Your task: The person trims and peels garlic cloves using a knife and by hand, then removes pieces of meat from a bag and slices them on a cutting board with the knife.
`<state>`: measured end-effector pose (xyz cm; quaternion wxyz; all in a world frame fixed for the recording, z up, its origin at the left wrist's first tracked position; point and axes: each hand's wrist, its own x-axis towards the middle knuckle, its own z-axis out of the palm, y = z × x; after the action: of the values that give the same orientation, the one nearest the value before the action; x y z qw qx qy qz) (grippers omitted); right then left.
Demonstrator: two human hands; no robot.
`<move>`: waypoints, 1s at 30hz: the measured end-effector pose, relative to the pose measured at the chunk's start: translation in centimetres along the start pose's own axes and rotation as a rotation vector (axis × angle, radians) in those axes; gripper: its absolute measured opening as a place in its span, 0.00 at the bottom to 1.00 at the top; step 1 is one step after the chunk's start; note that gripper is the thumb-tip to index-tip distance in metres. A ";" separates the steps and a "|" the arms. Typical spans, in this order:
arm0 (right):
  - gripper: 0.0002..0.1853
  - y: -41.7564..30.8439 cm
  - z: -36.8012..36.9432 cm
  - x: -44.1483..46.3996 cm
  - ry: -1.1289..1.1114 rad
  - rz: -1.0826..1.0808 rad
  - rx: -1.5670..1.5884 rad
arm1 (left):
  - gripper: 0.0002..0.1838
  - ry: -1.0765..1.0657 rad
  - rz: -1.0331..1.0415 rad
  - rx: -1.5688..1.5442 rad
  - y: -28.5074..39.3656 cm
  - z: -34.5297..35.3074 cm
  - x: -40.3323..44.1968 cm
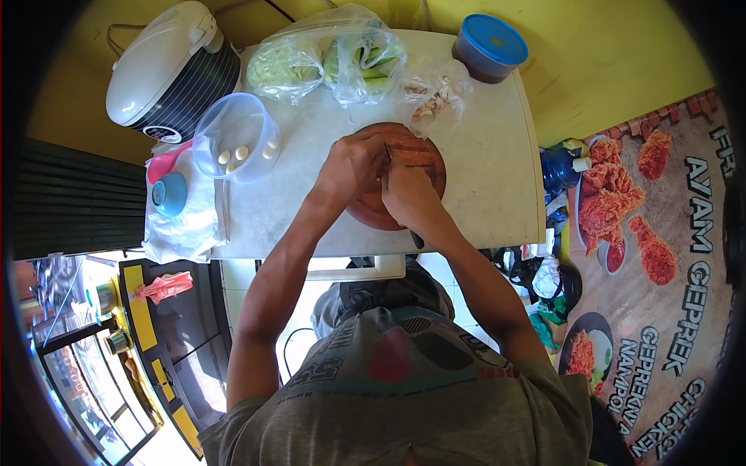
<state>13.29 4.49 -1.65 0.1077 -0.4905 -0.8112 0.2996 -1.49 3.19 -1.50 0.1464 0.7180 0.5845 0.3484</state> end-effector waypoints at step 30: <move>0.13 -1.3 -0.1 1.4 -0.282 0.197 0.160 | 0.05 0.208 -0.025 -0.024 -0.5 0.6 -1.6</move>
<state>11.75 5.30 -0.96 0.0017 -0.5107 -0.7398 0.4380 -1.57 1.96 -2.72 0.0979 0.6689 0.6012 0.4261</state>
